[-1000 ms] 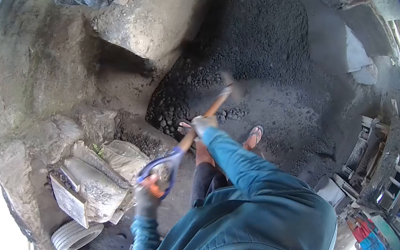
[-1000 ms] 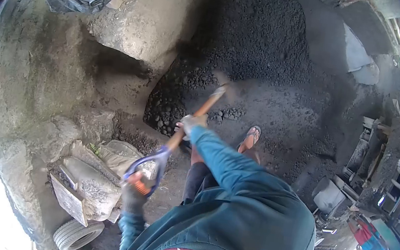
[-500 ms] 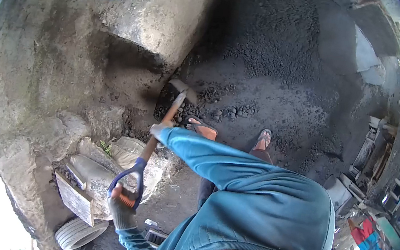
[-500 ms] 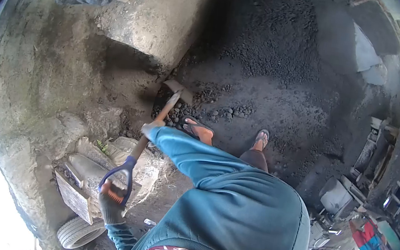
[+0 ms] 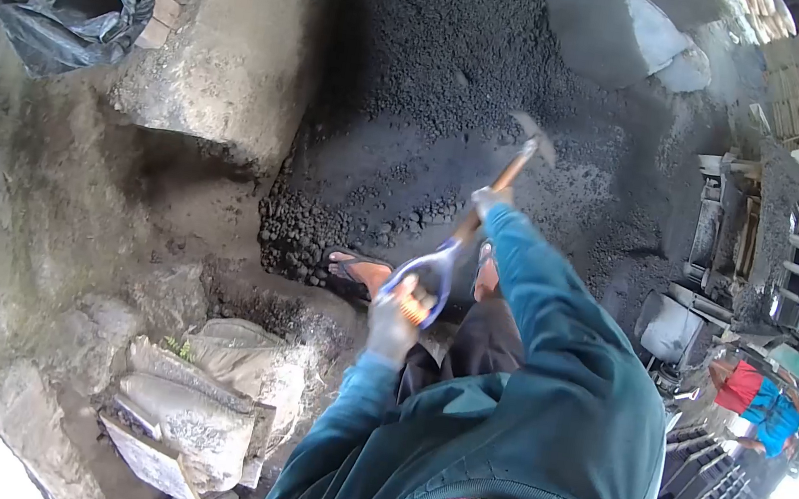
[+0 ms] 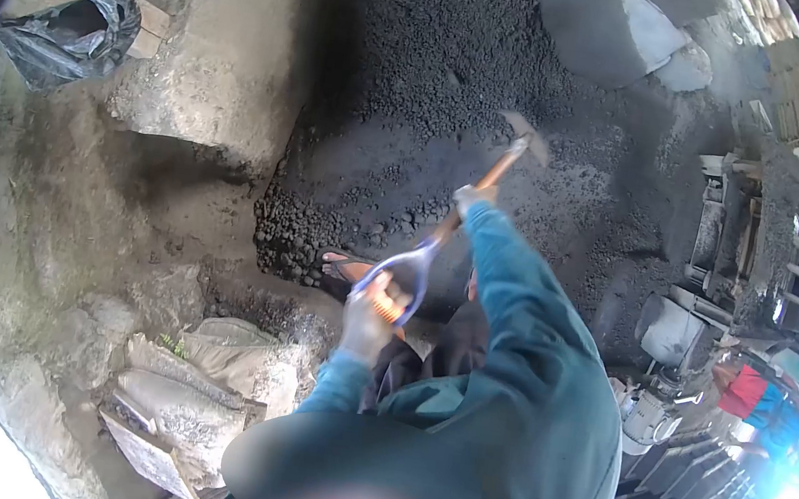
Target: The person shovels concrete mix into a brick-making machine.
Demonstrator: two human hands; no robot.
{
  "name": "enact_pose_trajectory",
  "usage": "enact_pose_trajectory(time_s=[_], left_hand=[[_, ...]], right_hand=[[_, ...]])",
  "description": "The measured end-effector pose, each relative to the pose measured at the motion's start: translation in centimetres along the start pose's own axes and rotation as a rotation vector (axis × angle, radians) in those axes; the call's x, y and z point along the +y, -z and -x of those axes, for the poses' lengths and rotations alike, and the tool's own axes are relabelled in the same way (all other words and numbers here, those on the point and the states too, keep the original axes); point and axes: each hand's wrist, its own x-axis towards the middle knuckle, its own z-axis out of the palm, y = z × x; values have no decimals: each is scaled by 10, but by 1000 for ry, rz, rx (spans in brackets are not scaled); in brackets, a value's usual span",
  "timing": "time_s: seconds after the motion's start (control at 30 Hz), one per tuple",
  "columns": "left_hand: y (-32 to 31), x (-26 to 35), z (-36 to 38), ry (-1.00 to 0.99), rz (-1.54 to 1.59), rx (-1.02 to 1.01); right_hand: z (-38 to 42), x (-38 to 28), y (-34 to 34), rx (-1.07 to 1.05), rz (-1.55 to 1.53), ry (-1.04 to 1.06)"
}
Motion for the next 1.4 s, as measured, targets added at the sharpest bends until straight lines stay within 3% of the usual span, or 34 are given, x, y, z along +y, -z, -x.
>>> enact_pose_trajectory(time_s=[0.07, 0.13, 0.2, 0.23, 0.27, 0.3, 0.33, 0.37, 0.43, 0.47, 0.5, 0.6, 0.67, 0.77, 0.8, 0.83, 0.9, 0.93, 0.97, 1.07, 1.1, 1.17, 1.2, 1.23, 1.27, 1.3, 1.33, 1.37, 1.4], left_hand=[[-33, -33, -50, 28, -32, 31], [-47, -32, -55, 38, -67, 145], [-11, -5, -34, -30, -177, 138], [0, 19, -5, -82, -240, 106], [1, 37, 23, -292, -451, 169], [36, 62, 43, -160, -412, 178], [30, 88, 86, -233, -587, 373], [28, 107, 121, -283, -642, 480], [21, 139, 189, -401, -720, 609], [35, 142, 209, -424, -480, 704], [64, 142, 229, -431, -288, 462], [-46, 92, 276, -559, -616, 771], [-73, 67, 294, -628, -692, 744], [-94, 40, 310, -719, -786, 681], [-96, 36, 314, -747, -818, 661], [-94, 34, 314, -729, -845, 641], [-83, 34, 289, -545, -943, 583], [-79, 31, 270, -468, -962, 547], [-84, 22, 247, -452, -856, 511], [-77, 13, 188, -555, -925, 367], [-79, 17, 184, -484, -804, 371], [-76, 34, 200, -413, -631, 409], [-74, 47, 218, -426, -632, 461], [-77, 61, 237, -443, -634, 505], [-83, 72, 254, -460, -633, 552], [-94, 81, 269, -501, -652, 516], [-107, 92, 280, -546, -671, 476], [-121, 102, 288, -590, -692, 433], [-138, 110, 292, -723, -993, 344]], right_hand=[[-80, 12, -5, -215, 431, 315], [-126, 42, -10, -436, 865, 600], [-76, 38, -17, -468, 674, 262], [-10, 19, -32, -354, 251, -201], [30, 24, -52, -463, 235, -188], [70, 28, -73, -572, 215, -175], [110, 32, -92, -680, 192, -164], [110, 78, -163, -683, 462, 242], [210, 61, -185, -913, 117, -126], [256, 40, -174, -690, 44, -105], [303, 17, -160, -471, -22, -65], [343, 10, -155, -735, -138, -88], [358, 16, -145, -896, -206, -116], [349, 48, -139, -588, -184, 74], [342, 15, -61, -630, 16, 71], [322, -4, -11, -899, 49, -116], [280, 25, -4, -699, -184, -237], [235, 65, -23, -831, -273, -260], [202, 80, -22, -822, -265, -270], [140, 91, -1, -734, -160, -307], [134, 99, -6, -747, -139, -328], [150, 114, -40, -862, -199, -412], [179, 99, -52, -921, -300, -561], [205, 91, -62, -983, -215, -374], [241, 68, -62, -992, -195, -360], [279, 42, -59, -1001, -175, -346], [322, -4, -45, -964, -225, -499], [335, -8, -66, -996, -290, -525], [338, -9, -82, -1027, -354, -550]])
